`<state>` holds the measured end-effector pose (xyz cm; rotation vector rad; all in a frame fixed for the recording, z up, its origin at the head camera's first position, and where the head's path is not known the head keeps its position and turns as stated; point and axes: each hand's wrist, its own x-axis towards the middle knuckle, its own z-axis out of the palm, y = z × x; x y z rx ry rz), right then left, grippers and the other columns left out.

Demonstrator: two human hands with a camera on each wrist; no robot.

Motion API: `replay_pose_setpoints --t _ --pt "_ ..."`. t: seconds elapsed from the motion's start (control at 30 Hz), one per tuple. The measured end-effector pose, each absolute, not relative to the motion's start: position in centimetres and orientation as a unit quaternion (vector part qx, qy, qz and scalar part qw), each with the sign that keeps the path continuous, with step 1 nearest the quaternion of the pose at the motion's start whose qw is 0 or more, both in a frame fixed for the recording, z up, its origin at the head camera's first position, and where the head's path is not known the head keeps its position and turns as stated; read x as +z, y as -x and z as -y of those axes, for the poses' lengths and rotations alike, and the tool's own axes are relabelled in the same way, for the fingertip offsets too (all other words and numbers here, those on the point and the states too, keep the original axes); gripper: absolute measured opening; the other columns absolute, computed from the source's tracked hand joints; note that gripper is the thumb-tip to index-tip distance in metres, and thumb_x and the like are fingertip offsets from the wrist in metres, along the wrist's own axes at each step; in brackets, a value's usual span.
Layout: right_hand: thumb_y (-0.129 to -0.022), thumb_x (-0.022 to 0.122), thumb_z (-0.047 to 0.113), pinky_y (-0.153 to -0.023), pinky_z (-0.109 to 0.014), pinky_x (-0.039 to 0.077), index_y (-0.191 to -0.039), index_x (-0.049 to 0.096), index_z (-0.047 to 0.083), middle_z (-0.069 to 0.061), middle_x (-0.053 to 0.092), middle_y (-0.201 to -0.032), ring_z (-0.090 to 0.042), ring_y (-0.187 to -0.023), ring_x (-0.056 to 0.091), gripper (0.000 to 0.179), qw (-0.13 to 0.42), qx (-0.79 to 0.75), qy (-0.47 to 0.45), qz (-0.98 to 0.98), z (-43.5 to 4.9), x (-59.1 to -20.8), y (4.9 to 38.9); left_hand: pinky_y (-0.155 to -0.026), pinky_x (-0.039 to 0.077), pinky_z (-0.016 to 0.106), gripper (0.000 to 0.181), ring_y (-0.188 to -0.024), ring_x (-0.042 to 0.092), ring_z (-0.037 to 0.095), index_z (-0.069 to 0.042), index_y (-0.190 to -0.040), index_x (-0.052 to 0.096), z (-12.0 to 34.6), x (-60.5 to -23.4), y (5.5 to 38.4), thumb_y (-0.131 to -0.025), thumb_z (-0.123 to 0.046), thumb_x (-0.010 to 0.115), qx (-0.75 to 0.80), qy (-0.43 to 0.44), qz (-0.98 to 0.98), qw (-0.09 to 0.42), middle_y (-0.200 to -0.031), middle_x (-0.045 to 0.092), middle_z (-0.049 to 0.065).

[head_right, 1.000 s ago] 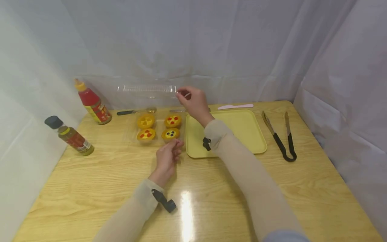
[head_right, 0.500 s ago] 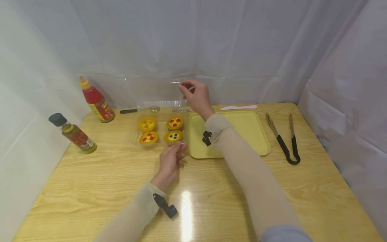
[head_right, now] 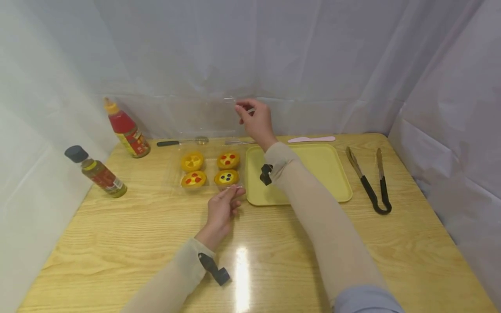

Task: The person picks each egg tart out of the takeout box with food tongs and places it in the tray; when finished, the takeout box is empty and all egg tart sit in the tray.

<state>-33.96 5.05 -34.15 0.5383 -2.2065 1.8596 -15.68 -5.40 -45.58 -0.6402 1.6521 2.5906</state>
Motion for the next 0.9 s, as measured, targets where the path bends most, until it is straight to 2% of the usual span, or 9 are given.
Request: replay_pose_setpoints --t 0.13,0.37,0.47,0.63,0.77,0.9 --pt "-0.097 0.065 0.02 -0.049 -0.026 0.047 -0.119 0.068 0.0 -0.017 0.066 -0.103 -0.028 -0.074 0.064 0.03 0.085 0.633 -0.175 0.749 -5.3 -34.9 34.1 -0.045 0.039 0.016 0.03 -0.056 0.058 0.006 0.004 -0.118 0.068 5.3 -44.5 15.1 -0.1 -0.019 0.061 0.823 0.199 -0.532 0.009 -0.091 0.075 0.007" --pt "-0.098 0.063 0.017 -0.044 -0.022 0.045 -0.133 0.061 0.003 -0.01 0.062 -0.099 -0.023 -0.067 0.063 0.038 0.066 0.623 -0.165 0.762 -5.5 -35.9 34.0 -0.043 0.039 0.015 0.027 -0.056 0.058 0.005 -0.002 -0.113 0.073 4.9 -45.4 15.0 -0.098 -0.024 0.065 0.822 0.203 -0.532 0.007 -0.091 0.075 0.005" --pt "-0.099 0.063 0.015 -0.044 -0.022 0.045 -0.14 0.054 0.004 -0.009 0.061 -0.1 -0.022 -0.067 0.062 0.043 0.053 0.617 -0.16 0.769 -5.5 -36.3 33.9 -0.043 0.038 0.015 0.028 -0.056 0.058 0.005 -0.001 -0.114 0.072 4.9 -45.4 14.8 -0.098 -0.023 0.065 0.826 0.199 -0.527 0.014 -0.092 0.075 0.005" --pt "-0.1 0.06 0.012 -0.053 -0.033 0.053 -0.146 0.046 0.003 -0.01 0.06 -0.104 -0.033 -0.078 0.063 0.048 0.028 0.607 -0.152 0.78 -5.5 -36.9 33.6 -0.042 0.039 0.015 0.029 -0.056 0.059 0.004 -0.001 -0.112 0.072 4.9 -45.3 14.6 -0.099 -0.025 0.064 0.825 0.197 -0.528 0.022 -0.09 0.074 0.004" --pt "-0.101 0.058 0.012 -0.061 -0.042 0.055 -0.148 0.043 0.003 -0.01 0.06 -0.107 -0.034 -0.084 0.063 0.05 0.004 0.597 -0.141 0.79 -5.6 -37.4 33.6 -0.043 0.039 0.015 0.028 -0.056 0.059 0.005 -0.002 -0.111 0.072 5.0 -45.3 14.5 -0.1 -0.025 0.062 0.82 0.196 -0.538 0.028 -0.089 0.074 0.003" --pt "-0.101 0.057 0.013 -0.06 -0.038 0.055 -0.148 0.042 0.004 -0.01 0.059 -0.109 -0.035 -0.087 0.064 0.05 -0.018 0.596 -0.133 0.792 -5.8 -38.1 33.6 -0.043 0.039 0.016 0.027 -0.056 0.059 0.005 -0.001 -0.111 0.071 5.0 -45.3 14.4 -0.1 -0.023 0.061 0.82 0.195 -0.538 0.029 -0.087 0.073 0.003"
